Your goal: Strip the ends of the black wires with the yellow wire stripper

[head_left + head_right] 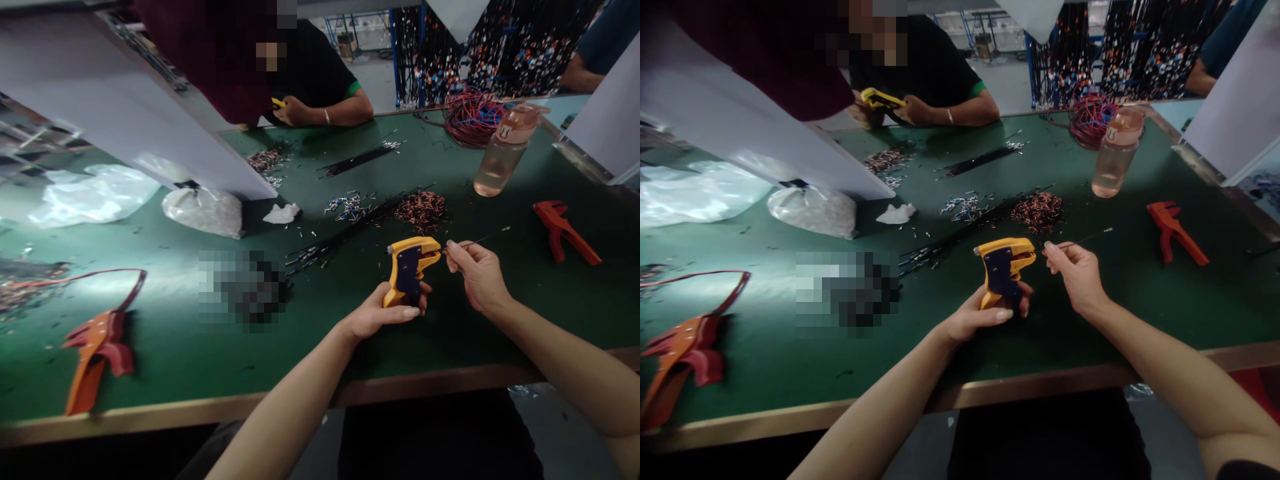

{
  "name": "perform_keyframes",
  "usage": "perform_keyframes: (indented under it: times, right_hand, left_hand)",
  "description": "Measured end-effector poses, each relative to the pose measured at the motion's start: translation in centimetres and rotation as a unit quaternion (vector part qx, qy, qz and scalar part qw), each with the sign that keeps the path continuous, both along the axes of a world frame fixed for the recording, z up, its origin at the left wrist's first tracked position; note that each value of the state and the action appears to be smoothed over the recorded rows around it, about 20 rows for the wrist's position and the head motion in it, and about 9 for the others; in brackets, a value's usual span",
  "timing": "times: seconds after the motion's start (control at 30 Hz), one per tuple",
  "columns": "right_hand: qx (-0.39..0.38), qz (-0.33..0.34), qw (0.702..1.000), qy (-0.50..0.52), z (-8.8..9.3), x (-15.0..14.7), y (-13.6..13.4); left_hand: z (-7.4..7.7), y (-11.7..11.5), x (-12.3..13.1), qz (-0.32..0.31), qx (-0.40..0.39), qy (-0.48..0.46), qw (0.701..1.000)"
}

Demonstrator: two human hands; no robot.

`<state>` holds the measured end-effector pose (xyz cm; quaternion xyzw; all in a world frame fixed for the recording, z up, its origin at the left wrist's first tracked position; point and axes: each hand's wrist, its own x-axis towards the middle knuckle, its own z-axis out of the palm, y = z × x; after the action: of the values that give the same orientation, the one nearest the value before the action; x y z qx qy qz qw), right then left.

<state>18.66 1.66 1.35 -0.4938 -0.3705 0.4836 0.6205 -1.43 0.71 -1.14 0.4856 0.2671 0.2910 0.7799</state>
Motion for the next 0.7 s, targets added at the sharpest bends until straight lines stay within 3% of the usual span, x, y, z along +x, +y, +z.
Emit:
perform_keyframes:
  times: [0.7]
  right_hand:
    - [0.031, 0.01, 0.999, -0.029, 0.04, 0.22, 0.01]
  left_hand:
    - [0.42, -0.06, 0.07, 0.033, 0.064, 0.089, 0.993]
